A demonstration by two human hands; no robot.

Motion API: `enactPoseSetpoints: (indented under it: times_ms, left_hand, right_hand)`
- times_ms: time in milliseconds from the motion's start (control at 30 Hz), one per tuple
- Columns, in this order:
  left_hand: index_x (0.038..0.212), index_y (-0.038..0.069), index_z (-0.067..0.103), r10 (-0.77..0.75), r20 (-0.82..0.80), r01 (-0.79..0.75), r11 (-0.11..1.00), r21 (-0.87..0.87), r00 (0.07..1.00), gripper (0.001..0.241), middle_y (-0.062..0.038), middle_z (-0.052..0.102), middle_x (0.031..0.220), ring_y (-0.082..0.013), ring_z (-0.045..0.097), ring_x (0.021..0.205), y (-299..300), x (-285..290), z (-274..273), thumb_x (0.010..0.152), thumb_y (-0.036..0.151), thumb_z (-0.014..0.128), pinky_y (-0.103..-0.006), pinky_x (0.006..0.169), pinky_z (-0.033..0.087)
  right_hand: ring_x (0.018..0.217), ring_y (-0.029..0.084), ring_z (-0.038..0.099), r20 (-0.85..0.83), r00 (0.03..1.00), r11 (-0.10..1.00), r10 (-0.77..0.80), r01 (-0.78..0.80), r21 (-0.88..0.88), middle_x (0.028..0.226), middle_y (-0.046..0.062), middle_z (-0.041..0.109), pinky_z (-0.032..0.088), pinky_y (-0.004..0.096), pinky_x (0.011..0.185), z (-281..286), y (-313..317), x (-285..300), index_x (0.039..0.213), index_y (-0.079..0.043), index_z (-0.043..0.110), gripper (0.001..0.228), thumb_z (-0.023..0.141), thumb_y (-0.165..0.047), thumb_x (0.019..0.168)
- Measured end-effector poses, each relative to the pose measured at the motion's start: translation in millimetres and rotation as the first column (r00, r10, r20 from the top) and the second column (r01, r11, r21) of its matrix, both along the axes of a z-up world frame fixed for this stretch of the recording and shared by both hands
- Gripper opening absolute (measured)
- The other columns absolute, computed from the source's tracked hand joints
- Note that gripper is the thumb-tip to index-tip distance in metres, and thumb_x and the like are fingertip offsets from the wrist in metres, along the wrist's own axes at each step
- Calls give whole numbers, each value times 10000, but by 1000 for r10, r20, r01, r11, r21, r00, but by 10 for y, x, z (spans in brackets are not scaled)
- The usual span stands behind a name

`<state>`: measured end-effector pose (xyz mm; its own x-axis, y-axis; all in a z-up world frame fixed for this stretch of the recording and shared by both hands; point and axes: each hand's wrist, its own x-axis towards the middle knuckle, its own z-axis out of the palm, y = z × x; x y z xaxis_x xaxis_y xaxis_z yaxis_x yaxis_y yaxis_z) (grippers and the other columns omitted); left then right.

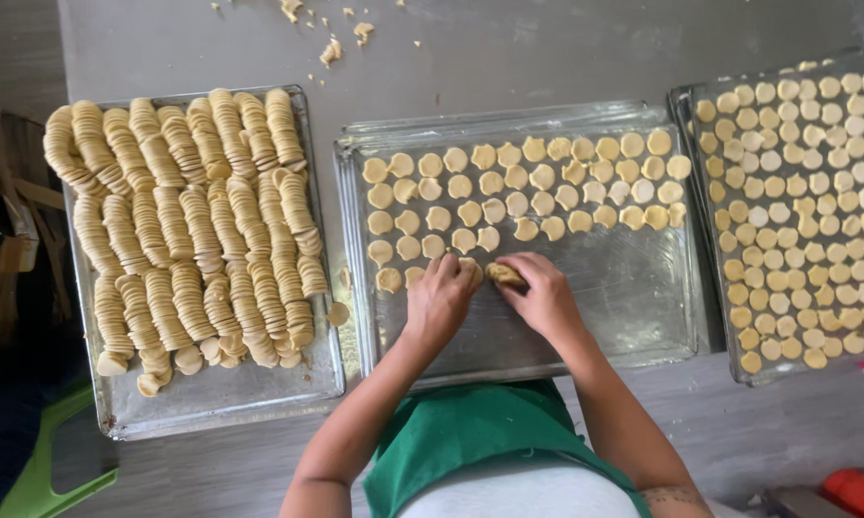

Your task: The person arranges small, round pieces of dough onto metal baking trays in neat rows. They pick up the dough pieces from a stack on a separate tray and place them onto the working tray, filling the available space.

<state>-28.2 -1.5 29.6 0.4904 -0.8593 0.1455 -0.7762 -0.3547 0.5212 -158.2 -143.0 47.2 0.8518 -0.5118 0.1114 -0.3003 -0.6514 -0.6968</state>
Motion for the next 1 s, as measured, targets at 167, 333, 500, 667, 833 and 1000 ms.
enactPoseSetpoints:
  times_ms: [167,333,500,667,833,1000]
  left_hand:
    - [970,128,716,-47,79,50,998,-38,996,146,-45,601,919,-240,640,868,-228,-72,-83,859,217,749,-398,665,534]
    - [981,114,726,-76,45,79,994,-74,996,212,-29,614,928,-236,633,869,-353,-87,-69,803,217,778,-386,673,535]
    - [975,121,710,-124,77,129,990,-54,989,207,-23,621,919,-239,630,866,-503,-110,-5,809,206,800,-394,693,529]
    - [1060,88,708,-63,-20,60,991,-118,998,285,-43,650,971,-260,630,861,-546,-144,90,799,152,803,-390,674,518]
    - [1050,77,725,1,-46,-5,996,-93,999,286,-72,639,956,-281,633,871,-458,-158,89,776,93,802,-414,702,522]
    - [957,98,737,-40,-5,39,999,-13,999,182,-39,666,962,-273,640,874,-521,-173,76,794,109,815,-414,712,529]
  right_hand:
    - [1044,308,696,67,993,994,-98,100,-33,1141,123,705,572,400,862,66,-157,-200,1132,-54,704,398,827,-22,755]
    - [907,288,705,52,981,981,-188,185,54,1026,130,693,572,377,761,166,-348,-409,1116,-52,741,366,835,-17,765]
    - [908,286,731,108,971,974,-211,200,107,1036,116,717,578,361,751,116,-418,-431,1134,-46,708,350,827,-24,806]
    - [974,298,725,125,976,984,-180,180,10,1081,115,737,586,383,810,-35,-481,-403,1120,-47,708,360,831,-28,781]
    - [904,297,708,75,955,953,-287,293,-78,1025,143,704,573,388,763,-111,-604,-577,1058,-78,752,299,855,-50,778]
    - [956,311,706,109,942,944,-317,324,-55,1062,129,720,572,397,810,-167,-712,-676,1132,-28,711,341,838,-57,818]
